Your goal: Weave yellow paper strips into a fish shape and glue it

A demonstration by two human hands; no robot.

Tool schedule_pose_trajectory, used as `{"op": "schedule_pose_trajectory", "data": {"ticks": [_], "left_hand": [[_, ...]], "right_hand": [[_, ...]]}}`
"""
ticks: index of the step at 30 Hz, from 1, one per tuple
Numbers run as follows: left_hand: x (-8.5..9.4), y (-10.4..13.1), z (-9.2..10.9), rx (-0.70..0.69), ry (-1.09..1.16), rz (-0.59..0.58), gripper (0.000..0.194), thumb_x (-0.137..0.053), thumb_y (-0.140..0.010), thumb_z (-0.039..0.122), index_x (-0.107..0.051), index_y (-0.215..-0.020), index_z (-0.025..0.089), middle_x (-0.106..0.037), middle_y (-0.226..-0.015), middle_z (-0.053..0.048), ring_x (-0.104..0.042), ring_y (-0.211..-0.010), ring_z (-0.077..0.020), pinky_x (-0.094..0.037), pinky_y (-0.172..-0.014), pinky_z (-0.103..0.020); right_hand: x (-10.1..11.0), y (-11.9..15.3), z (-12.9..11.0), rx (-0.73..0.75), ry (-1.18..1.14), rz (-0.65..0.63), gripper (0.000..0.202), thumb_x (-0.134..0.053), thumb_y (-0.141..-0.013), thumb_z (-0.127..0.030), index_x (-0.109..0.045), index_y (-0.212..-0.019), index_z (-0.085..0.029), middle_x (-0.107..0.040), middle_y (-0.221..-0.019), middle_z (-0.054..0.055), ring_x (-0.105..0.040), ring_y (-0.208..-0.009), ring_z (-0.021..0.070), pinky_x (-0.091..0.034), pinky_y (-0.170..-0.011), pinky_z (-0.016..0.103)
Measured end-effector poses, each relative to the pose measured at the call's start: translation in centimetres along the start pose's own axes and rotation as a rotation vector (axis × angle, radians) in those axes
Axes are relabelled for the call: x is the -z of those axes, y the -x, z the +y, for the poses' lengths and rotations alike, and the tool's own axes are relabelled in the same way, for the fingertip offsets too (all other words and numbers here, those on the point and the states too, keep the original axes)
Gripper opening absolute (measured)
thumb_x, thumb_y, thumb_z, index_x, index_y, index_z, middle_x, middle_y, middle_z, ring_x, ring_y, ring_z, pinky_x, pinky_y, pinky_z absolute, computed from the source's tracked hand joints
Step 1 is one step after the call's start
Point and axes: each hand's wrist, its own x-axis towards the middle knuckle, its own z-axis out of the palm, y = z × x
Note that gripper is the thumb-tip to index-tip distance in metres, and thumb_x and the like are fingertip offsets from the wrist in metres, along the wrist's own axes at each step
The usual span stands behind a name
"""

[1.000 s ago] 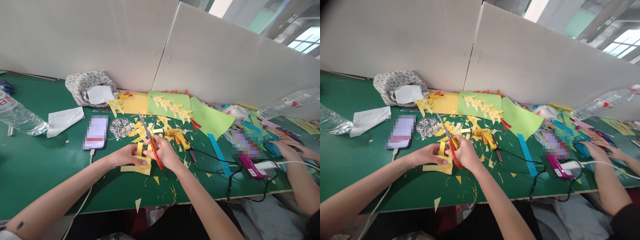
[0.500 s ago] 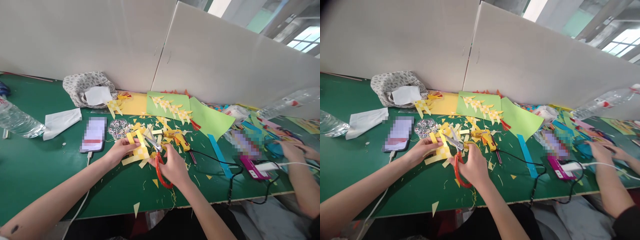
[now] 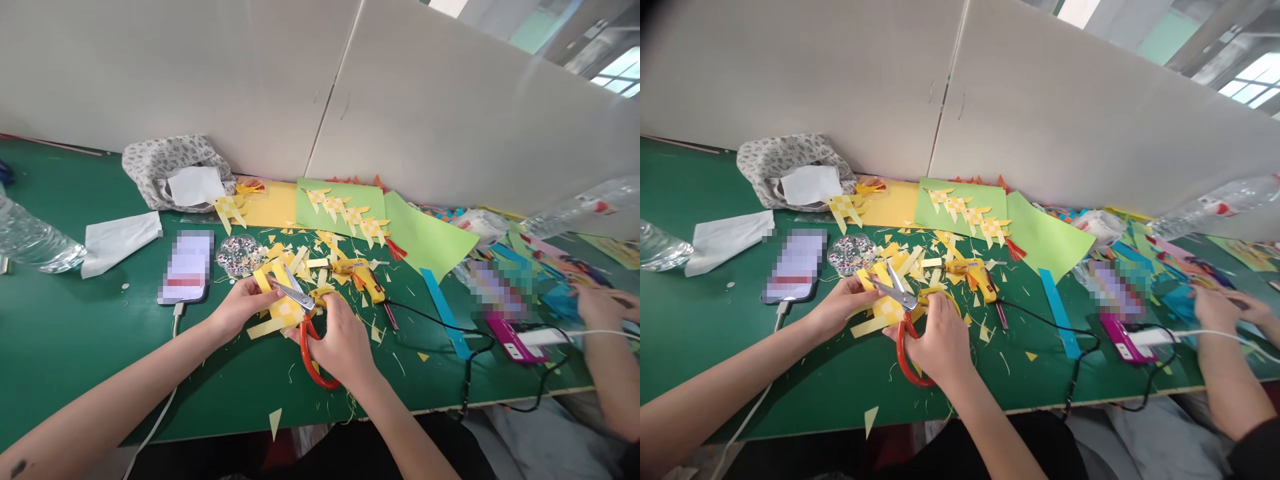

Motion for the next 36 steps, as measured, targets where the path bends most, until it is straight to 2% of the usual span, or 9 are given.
{"op": "schedule_pose_trajectory", "data": {"ticks": [5, 12, 18, 23, 30, 36], "left_hand": [[0.03, -0.04, -0.21, -0.020, 0.007, -0.016, 0.019, -0.073, -0.066, 0.025, -0.065, -0.081, 0.016, -0.070, -0.077, -0.001, -0.062, -0.068, -0.0112, -0.047, -0.069, -0.022], [-0.16, 0.17, -0.06, 0.011, 0.017, 0.020, 0.019, -0.074, -0.064, 0.025, -0.067, -0.080, 0.016, -0.070, -0.077, -0.001, -0.062, -0.069, -0.0126, -0.047, -0.066, -0.022], [-0.06, 0.01, -0.38, -0.005, 0.033, -0.007, 0.019, -0.073, -0.065, 0.029, -0.068, -0.078, 0.016, -0.070, -0.076, -0.002, -0.061, -0.066, -0.0121, -0.047, -0.063, -0.022], [0.07, -0.13, -0.65, -0.001, 0.060, 0.007, 0.019, -0.075, -0.063, 0.029, -0.065, -0.072, 0.015, -0.066, -0.069, 0.000, -0.060, -0.062, -0.0114, -0.046, -0.059, -0.022], [0.18, -0.23, -0.93, 0.006, 0.111, -0.024, 0.019, -0.075, -0.064, 0.026, -0.062, -0.072, 0.015, -0.066, -0.071, 0.000, -0.060, -0.064, -0.0119, -0.047, -0.064, -0.024], [-0.04, -0.15, -0.85, 0.015, 0.141, -0.003, 0.020, -0.076, -0.062, 0.026, -0.061, -0.070, 0.015, -0.064, -0.067, 0.002, -0.058, -0.061, -0.0103, -0.045, -0.059, -0.022]], "right_hand": [[0.13, 0.07, 0.07, 0.001, -0.007, -0.029, 0.041, -0.057, -0.069, -0.051, -0.041, -0.090, -0.019, -0.057, -0.083, 0.006, -0.058, -0.074, 0.0228, -0.042, -0.053, 0.030], [0.15, 0.14, -0.17, -0.022, -0.037, -0.067, 0.040, -0.057, -0.069, -0.051, -0.042, -0.089, -0.020, -0.057, -0.083, 0.005, -0.058, -0.076, 0.0228, -0.043, -0.054, 0.030], [-0.19, 0.12, -0.14, -0.022, -0.051, -0.061, 0.040, -0.058, -0.069, -0.052, -0.043, -0.087, -0.020, -0.058, -0.083, 0.005, -0.059, -0.076, 0.0224, -0.042, -0.054, 0.028], [-0.10, 0.12, -0.15, -0.028, -0.064, -0.052, 0.039, -0.059, -0.067, -0.052, -0.043, -0.085, -0.020, -0.058, -0.079, 0.004, -0.058, -0.070, 0.0204, -0.041, -0.052, 0.027], [0.18, 0.19, -0.27, -0.036, -0.103, -0.071, 0.034, -0.060, -0.067, -0.048, -0.044, -0.079, -0.021, -0.059, -0.076, 0.002, -0.057, -0.064, 0.0169, -0.038, -0.050, 0.025], [0.29, 0.18, -0.43, -0.028, -0.102, -0.053, 0.032, -0.057, -0.068, -0.050, -0.044, -0.073, -0.021, -0.055, -0.068, 0.001, -0.053, -0.055, 0.0136, -0.033, -0.046, 0.023]]}}
